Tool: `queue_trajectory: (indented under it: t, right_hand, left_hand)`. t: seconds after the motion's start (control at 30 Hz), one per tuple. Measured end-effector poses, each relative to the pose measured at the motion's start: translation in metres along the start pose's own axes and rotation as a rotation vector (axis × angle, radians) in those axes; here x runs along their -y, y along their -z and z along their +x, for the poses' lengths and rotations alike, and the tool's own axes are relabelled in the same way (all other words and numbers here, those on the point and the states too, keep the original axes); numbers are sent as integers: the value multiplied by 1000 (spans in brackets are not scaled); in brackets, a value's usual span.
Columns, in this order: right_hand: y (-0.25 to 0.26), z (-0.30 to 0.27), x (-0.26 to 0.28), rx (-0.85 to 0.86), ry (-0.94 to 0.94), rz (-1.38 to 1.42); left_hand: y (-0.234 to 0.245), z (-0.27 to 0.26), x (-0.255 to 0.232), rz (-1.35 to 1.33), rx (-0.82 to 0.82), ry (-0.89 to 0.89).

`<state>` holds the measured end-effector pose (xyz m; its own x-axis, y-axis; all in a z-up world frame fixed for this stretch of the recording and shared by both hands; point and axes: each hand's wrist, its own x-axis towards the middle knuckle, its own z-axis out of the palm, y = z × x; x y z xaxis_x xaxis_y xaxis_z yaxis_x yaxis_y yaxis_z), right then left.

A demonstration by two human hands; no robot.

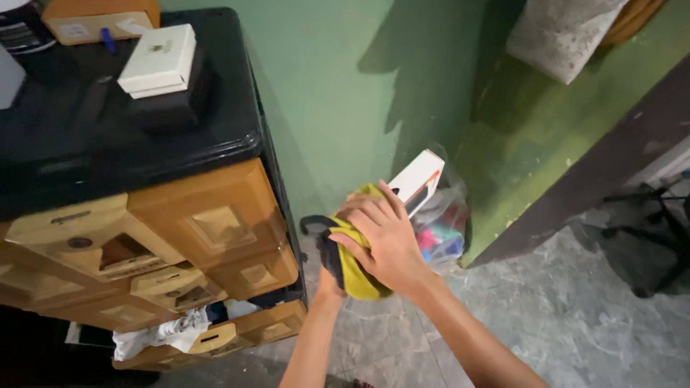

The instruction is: The person wipes various small containers and boxes with a cloth, moving them from a surface to a chair and then back again.

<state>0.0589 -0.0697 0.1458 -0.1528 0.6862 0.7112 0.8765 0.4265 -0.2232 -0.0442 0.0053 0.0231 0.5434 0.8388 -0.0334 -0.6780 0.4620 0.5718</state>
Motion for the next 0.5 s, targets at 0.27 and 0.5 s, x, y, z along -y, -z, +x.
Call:
queue_trajectory:
  t: [0.27, 0.5]
  right_hand:
    - [30, 8, -159, -415, -913, 269]
    - [-4, 0, -55, -618, -746, 566]
  left_hand:
    - [-17, -27, -35, 546, 139, -249]
    - [-41, -14, -25, 55, 65, -100]
